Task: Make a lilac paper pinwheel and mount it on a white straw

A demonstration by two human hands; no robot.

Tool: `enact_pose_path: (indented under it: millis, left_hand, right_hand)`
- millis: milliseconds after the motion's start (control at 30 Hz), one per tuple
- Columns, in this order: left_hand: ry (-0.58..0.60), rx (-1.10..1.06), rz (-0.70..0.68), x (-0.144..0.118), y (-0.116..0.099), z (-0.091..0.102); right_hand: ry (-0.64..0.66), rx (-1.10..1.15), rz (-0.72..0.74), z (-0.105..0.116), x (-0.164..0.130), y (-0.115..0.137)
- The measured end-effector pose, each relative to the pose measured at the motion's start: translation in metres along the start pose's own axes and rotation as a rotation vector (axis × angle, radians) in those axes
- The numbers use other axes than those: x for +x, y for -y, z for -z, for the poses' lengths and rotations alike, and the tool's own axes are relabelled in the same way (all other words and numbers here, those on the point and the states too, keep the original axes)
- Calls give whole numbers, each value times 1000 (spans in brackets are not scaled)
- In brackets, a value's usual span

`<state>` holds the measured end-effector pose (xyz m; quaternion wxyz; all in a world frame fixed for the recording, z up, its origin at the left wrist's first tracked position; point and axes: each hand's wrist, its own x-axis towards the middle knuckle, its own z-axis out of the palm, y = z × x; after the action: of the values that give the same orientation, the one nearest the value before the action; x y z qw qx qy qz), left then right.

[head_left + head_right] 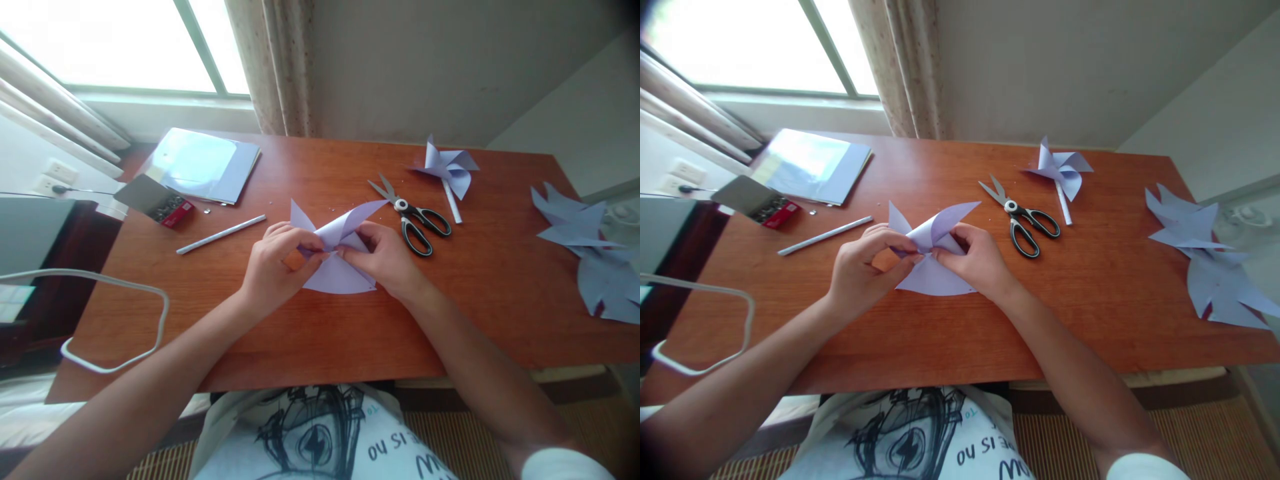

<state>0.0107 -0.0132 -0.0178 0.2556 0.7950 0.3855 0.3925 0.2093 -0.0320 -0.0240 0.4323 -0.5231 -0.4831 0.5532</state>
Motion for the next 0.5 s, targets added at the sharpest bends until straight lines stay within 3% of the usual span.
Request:
enact_pose_path:
  millis: [500]
  left_hand:
    - [-44,-166,219,-4,3,-6]
  right_hand:
    - [20,-12,29,-4,-2,0]
